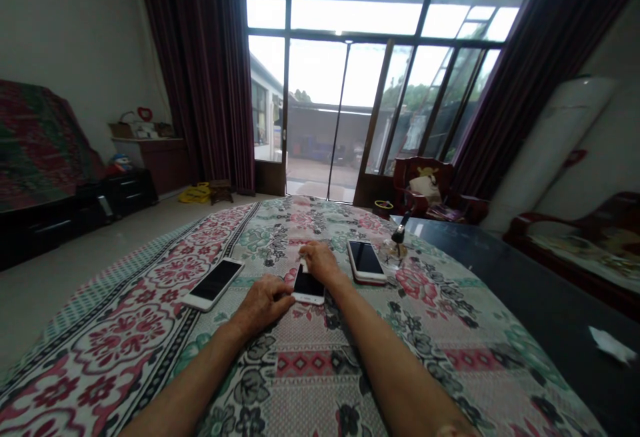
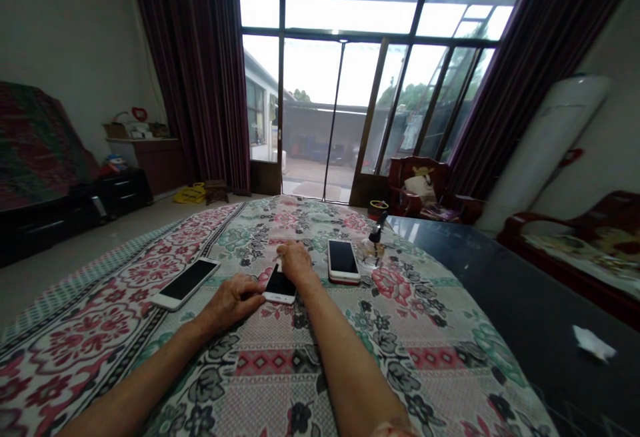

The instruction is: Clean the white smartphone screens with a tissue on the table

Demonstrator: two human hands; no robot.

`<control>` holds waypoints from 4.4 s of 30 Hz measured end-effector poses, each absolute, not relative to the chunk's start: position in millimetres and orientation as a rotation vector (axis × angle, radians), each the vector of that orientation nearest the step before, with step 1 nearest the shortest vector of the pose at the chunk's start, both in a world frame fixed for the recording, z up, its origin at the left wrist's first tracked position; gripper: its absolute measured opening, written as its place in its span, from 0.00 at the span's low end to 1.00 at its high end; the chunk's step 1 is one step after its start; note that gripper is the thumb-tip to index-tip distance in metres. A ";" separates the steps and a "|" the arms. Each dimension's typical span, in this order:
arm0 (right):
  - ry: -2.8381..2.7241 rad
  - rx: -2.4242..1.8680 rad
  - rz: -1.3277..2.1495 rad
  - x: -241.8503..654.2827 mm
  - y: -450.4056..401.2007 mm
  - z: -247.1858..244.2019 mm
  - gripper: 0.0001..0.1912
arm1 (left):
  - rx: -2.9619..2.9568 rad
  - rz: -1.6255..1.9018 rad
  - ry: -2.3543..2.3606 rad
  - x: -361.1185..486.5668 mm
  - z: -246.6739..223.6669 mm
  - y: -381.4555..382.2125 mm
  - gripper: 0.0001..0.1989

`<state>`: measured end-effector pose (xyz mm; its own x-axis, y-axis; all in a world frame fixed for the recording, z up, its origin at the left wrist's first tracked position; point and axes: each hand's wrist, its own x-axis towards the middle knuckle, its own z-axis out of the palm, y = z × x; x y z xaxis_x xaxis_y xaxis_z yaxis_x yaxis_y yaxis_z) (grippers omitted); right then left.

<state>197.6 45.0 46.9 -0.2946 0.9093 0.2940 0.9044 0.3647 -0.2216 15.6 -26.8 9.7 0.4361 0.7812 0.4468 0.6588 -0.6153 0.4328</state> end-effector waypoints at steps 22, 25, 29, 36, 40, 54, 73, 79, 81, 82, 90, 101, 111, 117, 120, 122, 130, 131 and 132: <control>-2.192 -1.587 0.062 201.6 51.8 46.0 0.21 | 2.634 0.937 1.281 19.5 4.5 -27.2 0.06; -2.075 -1.676 0.033 216.5 57.5 44.6 0.23 | 2.623 0.941 1.272 19.9 5.3 -28.4 0.06; -1.980 -1.670 -0.010 220.9 60.4 43.5 0.22 | 2.603 0.936 1.289 21.1 6.6 -29.7 0.06; -2.203 -1.489 0.079 204.9 52.1 37.3 0.18 | 2.615 0.954 1.302 21.2 5.0 -28.8 0.06; -2.256 -1.467 0.099 200.9 36.5 38.0 0.18 | 2.613 0.950 1.303 21.1 5.1 -28.8 0.06; -2.266 -1.422 0.178 207.9 -31.6 40.1 0.18 | 2.623 0.995 1.308 21.8 2.5 -29.4 0.07; -2.270 -1.548 0.147 228.9 -5.7 47.8 0.19 | 2.662 0.899 1.328 21.0 4.0 -28.8 0.08; -2.288 -1.629 0.083 225.7 35.7 45.3 0.20 | 2.637 0.911 1.317 21.2 5.1 -31.0 0.07; -2.288 -1.640 0.072 222.4 48.0 44.4 0.20 | 2.625 0.918 1.321 21.2 5.1 -31.9 0.06; -2.289 -1.643 0.065 220.5 53.3 44.2 0.21 | 2.621 0.923 1.321 21.4 5.1 -32.2 0.06; -2.297 -1.628 0.021 206.8 64.3 42.3 0.22 | 2.636 0.943 1.315 22.5 3.8 -30.6 0.07; -2.355 -1.472 0.093 200.2 19.0 40.0 0.21 | 2.648 0.936 1.321 21.8 3.2 -30.9 0.07; -2.370 -1.209 0.172 213.0 -19.0 33.7 0.16 | 2.443 1.019 1.435 23.0 10.2 -36.7 0.06; -2.406 -1.086 0.246 219.3 -30.6 34.9 0.17 | 2.376 1.066 1.468 23.3 11.7 -40.0 0.26; -2.424 -1.058 0.282 222.3 -35.4 35.1 0.18 | 2.373 1.093 1.451 22.9 10.1 -38.9 0.26; -2.430 -1.045 0.289 224.0 -38.6 34.6 0.18 | 2.378 1.107 1.427 22.4 9.9 -37.7 0.26; -2.382 -0.970 0.300 225.5 -44.6 31.9 0.18 | 2.239 1.291 1.327 16.6 13.2 -32.1 0.29; -2.383 -0.960 0.308 225.4 -45.0 32.4 0.18 | 2.229 1.273 1.297 16.2 13.1 -31.6 0.31; -2.386 -0.949 0.315 225.4 -45.5 33.0 0.18 | 2.223 1.253 1.262 16.1 13.0 -31.1 0.32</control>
<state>225.4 -45.5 33.0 -0.6015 0.6898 0.4029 0.5619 0.7238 -0.4005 16.1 -31.1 13.0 0.2364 0.8053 0.5437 0.5497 -0.5722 0.6086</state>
